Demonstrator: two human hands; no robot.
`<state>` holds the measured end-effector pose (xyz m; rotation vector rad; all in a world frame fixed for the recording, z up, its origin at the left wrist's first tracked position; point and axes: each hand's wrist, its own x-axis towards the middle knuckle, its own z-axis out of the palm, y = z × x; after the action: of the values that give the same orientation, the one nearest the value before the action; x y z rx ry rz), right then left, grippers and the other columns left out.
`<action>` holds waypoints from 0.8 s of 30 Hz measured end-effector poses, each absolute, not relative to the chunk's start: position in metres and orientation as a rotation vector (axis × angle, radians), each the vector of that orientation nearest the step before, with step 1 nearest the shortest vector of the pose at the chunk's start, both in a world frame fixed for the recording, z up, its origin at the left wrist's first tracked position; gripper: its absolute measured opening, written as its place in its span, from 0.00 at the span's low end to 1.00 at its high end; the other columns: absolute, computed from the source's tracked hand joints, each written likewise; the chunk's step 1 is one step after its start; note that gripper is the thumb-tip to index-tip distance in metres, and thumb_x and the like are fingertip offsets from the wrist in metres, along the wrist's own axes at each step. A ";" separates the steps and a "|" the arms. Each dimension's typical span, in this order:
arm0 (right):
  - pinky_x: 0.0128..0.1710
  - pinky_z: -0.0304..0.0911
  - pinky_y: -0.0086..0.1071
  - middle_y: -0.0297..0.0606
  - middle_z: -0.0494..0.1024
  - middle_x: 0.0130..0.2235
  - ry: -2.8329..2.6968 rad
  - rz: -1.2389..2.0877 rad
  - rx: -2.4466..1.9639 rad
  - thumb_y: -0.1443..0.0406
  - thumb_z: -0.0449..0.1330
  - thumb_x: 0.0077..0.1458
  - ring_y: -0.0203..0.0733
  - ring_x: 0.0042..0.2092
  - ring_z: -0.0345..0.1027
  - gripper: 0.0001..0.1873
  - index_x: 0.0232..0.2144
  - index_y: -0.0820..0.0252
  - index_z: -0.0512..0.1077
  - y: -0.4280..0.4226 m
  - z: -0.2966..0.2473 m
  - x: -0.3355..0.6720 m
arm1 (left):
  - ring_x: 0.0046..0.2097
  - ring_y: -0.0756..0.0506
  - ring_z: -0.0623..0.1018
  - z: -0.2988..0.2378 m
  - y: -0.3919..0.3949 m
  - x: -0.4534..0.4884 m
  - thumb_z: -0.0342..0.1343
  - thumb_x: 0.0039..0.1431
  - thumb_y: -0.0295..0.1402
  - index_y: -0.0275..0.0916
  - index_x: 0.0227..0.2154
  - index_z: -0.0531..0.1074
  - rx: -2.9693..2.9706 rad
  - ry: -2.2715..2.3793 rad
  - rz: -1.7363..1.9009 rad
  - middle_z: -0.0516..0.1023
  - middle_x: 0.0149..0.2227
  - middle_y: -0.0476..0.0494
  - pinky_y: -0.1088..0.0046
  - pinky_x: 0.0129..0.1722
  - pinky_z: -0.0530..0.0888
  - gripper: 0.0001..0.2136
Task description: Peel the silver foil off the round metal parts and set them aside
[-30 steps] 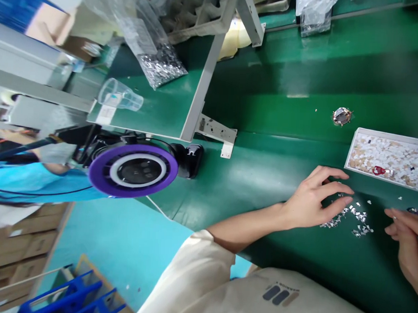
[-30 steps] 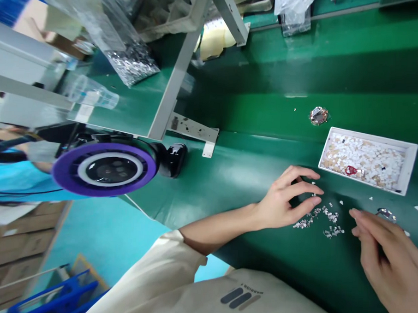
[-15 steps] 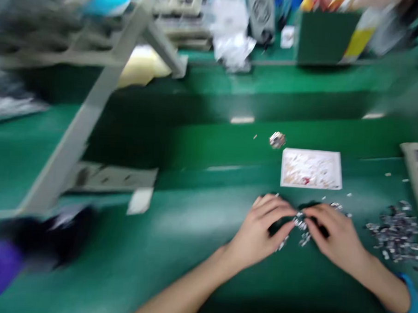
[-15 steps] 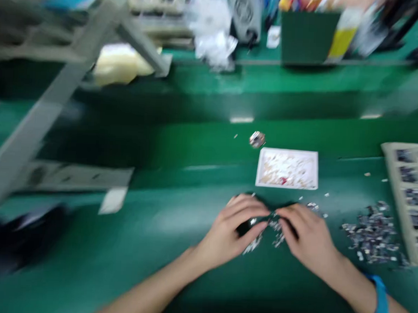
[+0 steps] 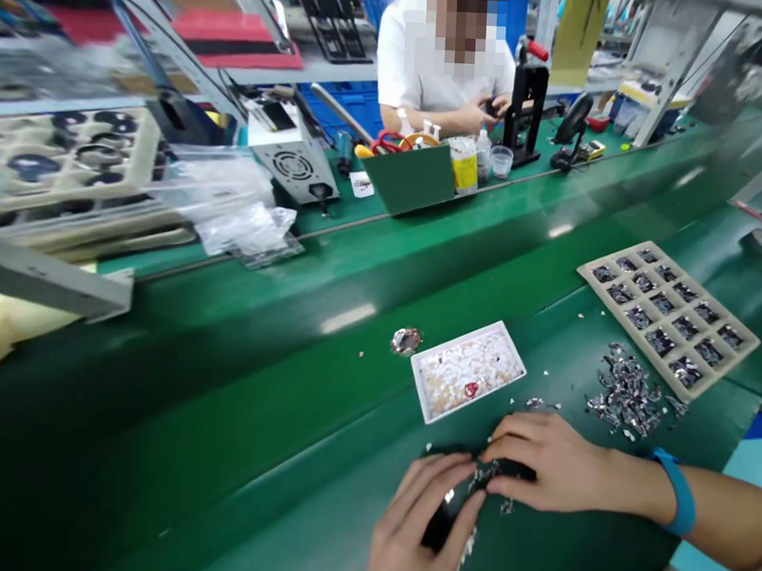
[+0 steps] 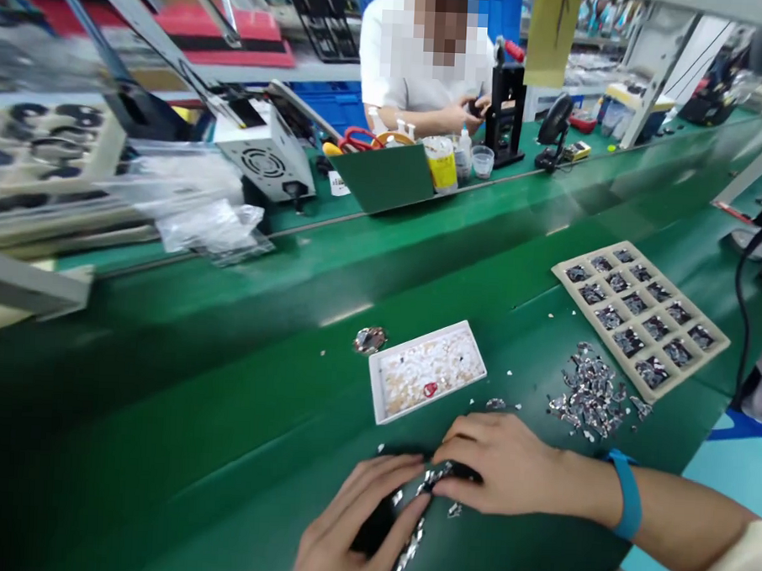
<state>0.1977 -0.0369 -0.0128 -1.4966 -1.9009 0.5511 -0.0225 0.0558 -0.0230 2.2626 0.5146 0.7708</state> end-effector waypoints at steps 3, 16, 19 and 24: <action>0.47 0.73 0.36 0.40 0.79 0.46 -1.919 0.549 -1.490 0.56 0.59 0.71 0.43 0.45 0.77 0.13 0.49 0.57 0.76 -0.039 -0.013 0.200 | 0.48 0.45 0.80 -0.018 0.052 -0.020 0.60 0.69 0.27 0.43 0.49 0.76 2.188 0.546 0.761 0.82 0.46 0.44 0.70 0.50 0.78 0.09; 0.46 0.74 0.40 0.40 0.79 0.46 -1.986 0.525 -1.497 0.58 0.57 0.73 0.44 0.46 0.77 0.12 0.48 0.57 0.76 -0.042 -0.012 0.204 | 0.48 0.43 0.80 -0.014 0.047 -0.019 0.63 0.66 0.23 0.41 0.45 0.78 2.093 0.649 0.833 0.82 0.46 0.42 0.63 0.51 0.77 0.08; 0.46 0.74 0.41 0.40 0.78 0.47 -1.986 0.530 -1.501 0.57 0.57 0.72 0.45 0.46 0.77 0.12 0.48 0.57 0.76 -0.043 -0.014 0.204 | 0.47 0.43 0.80 -0.011 0.049 -0.021 0.62 0.66 0.22 0.41 0.44 0.79 2.079 0.690 0.913 0.82 0.45 0.42 0.63 0.49 0.78 0.09; 0.45 0.74 0.39 0.40 0.79 0.46 -1.989 0.505 -1.503 0.57 0.58 0.72 0.44 0.45 0.77 0.13 0.48 0.58 0.77 -0.041 -0.015 0.204 | 0.42 0.45 0.81 0.005 0.057 -0.021 0.59 0.68 0.22 0.39 0.43 0.78 2.019 0.675 1.087 0.82 0.39 0.44 0.65 0.43 0.80 0.07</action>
<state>0.2040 -0.0409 -0.0149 -1.5034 -1.9893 0.5046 -0.0214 0.0566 0.0048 2.0193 0.6755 1.0867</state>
